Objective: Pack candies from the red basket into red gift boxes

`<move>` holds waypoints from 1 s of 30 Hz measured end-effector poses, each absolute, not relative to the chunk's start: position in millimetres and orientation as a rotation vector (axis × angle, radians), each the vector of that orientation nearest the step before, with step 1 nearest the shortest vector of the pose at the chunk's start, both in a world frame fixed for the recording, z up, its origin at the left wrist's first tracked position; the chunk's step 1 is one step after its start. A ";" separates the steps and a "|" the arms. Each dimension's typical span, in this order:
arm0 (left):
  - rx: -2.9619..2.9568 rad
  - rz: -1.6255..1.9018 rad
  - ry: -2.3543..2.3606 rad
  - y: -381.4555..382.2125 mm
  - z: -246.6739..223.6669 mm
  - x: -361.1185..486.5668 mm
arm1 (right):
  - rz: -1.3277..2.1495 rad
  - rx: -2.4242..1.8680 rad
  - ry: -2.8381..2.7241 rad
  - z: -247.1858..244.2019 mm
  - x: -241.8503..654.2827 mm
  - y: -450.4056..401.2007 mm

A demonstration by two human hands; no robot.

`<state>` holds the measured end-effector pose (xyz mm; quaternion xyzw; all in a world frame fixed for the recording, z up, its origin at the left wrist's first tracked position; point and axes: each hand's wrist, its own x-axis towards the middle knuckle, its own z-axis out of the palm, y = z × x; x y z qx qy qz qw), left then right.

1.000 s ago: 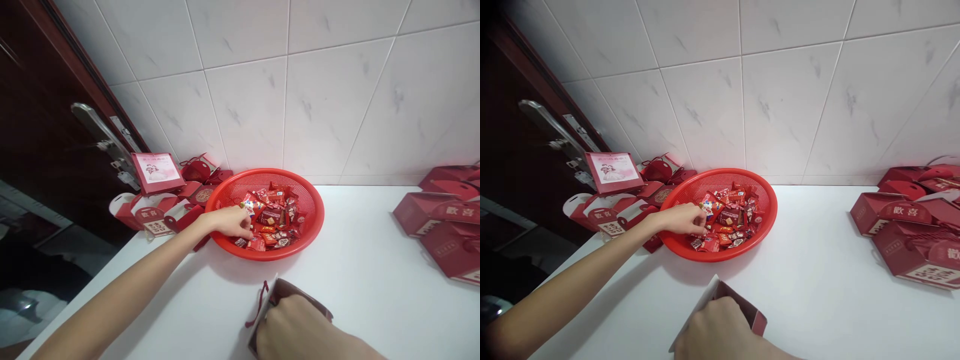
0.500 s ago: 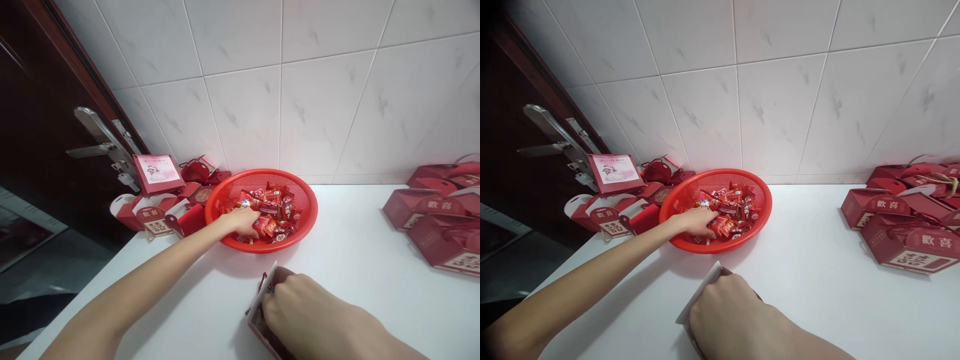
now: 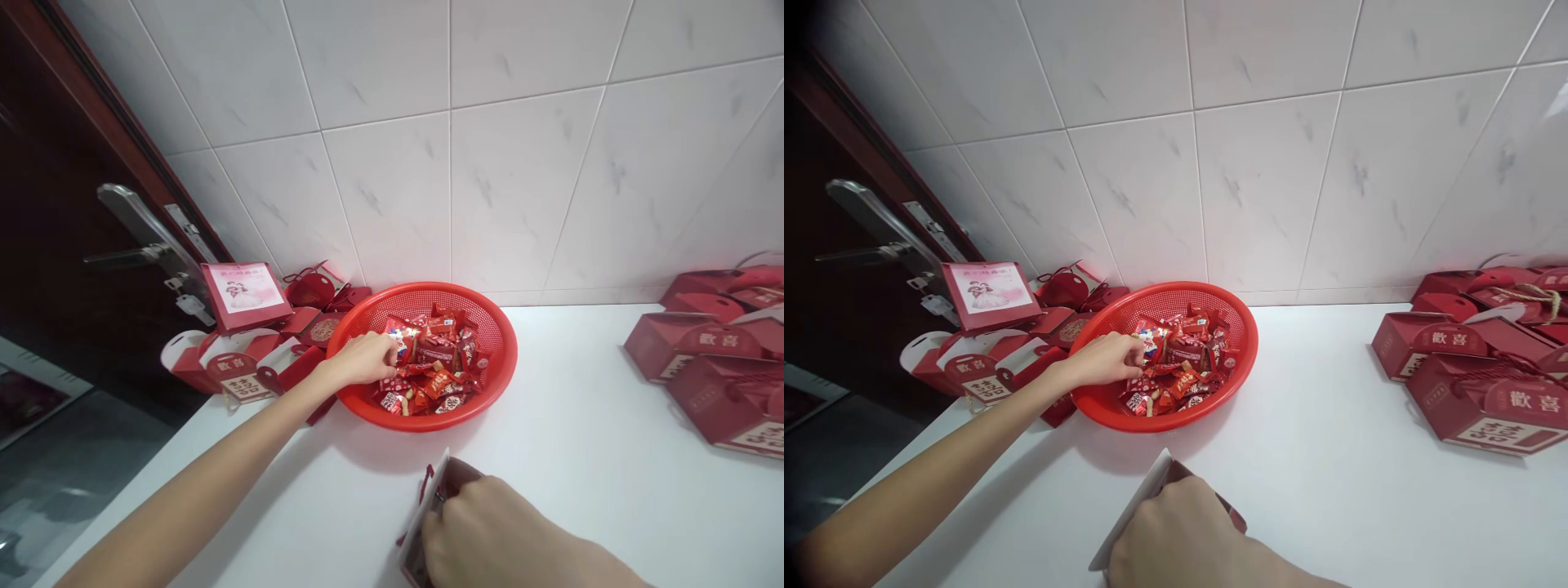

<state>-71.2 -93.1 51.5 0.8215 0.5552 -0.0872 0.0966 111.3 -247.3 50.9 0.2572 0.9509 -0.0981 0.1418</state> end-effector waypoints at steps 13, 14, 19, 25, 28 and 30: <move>2.521 -0.792 1.425 -90.2 36.0 -49.6 | -0.346 0.830 2.902 12.4 112.0 -245.4; 2.543 -0.806 1.437 -90.3 36.7 -48.4 | -0.348 0.827 2.891 12.2 111.8 -245.2; 2.567 -0.735 1.658 -91.0 42.1 -47.6 | -0.335 0.818 2.913 11.5 111.0 -246.2; 2.492 -0.400 1.821 -84.8 42.1 -57.7 | -0.328 0.827 2.937 15.6 113.2 -249.1; 2.438 -0.154 1.854 -80.4 47.1 -64.3 | -0.361 0.830 2.938 19.4 113.8 -249.5; 2.398 -0.052 1.804 -79.0 52.3 -68.4 | -0.376 0.832 2.928 26.8 112.9 -248.6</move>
